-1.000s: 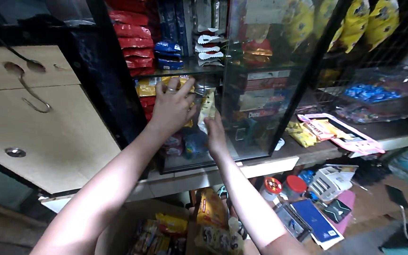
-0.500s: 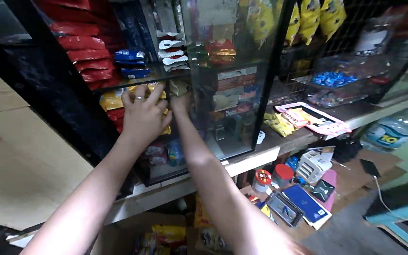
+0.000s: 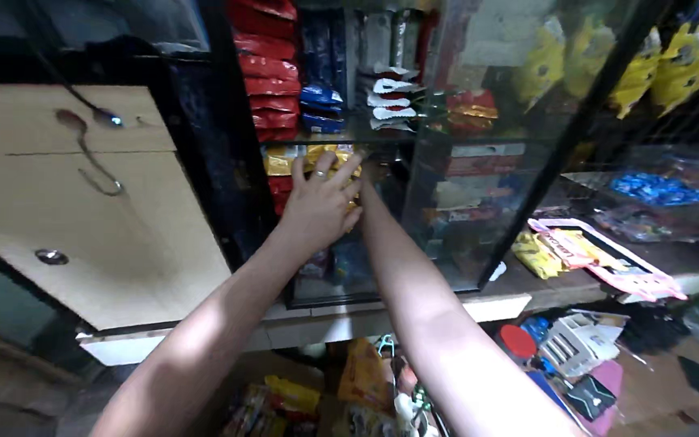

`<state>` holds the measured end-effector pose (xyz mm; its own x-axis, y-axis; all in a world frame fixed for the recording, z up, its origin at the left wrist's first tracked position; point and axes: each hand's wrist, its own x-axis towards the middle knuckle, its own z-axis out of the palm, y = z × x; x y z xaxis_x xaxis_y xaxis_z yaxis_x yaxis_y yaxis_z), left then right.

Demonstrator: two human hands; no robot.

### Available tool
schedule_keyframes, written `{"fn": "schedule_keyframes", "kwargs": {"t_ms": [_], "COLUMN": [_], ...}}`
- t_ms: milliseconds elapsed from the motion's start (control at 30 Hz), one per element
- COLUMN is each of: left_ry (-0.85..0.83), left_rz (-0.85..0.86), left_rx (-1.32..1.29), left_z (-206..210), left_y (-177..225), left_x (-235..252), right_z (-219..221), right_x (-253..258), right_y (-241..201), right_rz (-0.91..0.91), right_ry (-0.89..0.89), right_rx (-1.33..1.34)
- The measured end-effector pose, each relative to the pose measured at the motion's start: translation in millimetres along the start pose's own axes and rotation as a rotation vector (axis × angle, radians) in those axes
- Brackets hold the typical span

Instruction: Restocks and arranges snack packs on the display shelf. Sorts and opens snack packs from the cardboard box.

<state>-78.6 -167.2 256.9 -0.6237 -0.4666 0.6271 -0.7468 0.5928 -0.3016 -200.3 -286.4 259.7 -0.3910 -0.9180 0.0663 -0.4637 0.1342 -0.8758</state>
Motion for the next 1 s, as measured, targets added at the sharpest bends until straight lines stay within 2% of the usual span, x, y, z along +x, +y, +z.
{"fn": "schedule_keyframes", "kwargs": {"t_ms": [267,433,567,633,733,800,900,1000], "left_ry": [0.097,0.369,0.492,0.545,0.586,0.616,0.663,0.548], "left_rz": [0.02,-0.009,-0.052,-0.082,-0.191,-0.31,-0.531,-0.753], "left_rx": [-0.071,-0.213,-0.352,-0.439,-0.703,-0.994,-1.418,-1.672], "left_z": [-0.2,4.1,1.8,-1.9,-4.4,4.1,22.6,32.7], "left_y": [8.0,23.1,31.7,36.0,48.9,60.6,80.2,99.0], "left_x": [-2.9,-13.6,-22.4,-26.0,-39.8,-53.4,-66.3,-63.8], "right_z": [3.0,3.3,8.2,0.7,-18.1,-27.4,-33.5,-42.6], "right_x": [0.0,0.6,3.1,-3.5,-28.6,-43.7,-65.9,-111.1], "right_y": [13.3,12.2,16.7,14.3,5.9,1.8,7.5,28.4], "right_rz": [-0.068,-0.012,-0.05,-0.063,-0.098,-0.123,-0.179,-0.272], "right_ry": [0.01,-0.022,0.028,-0.007,-0.008,0.078,0.11,-0.005], "right_rx": [-0.006,0.053,0.054,0.007,0.054,0.278,0.516,0.49]}}
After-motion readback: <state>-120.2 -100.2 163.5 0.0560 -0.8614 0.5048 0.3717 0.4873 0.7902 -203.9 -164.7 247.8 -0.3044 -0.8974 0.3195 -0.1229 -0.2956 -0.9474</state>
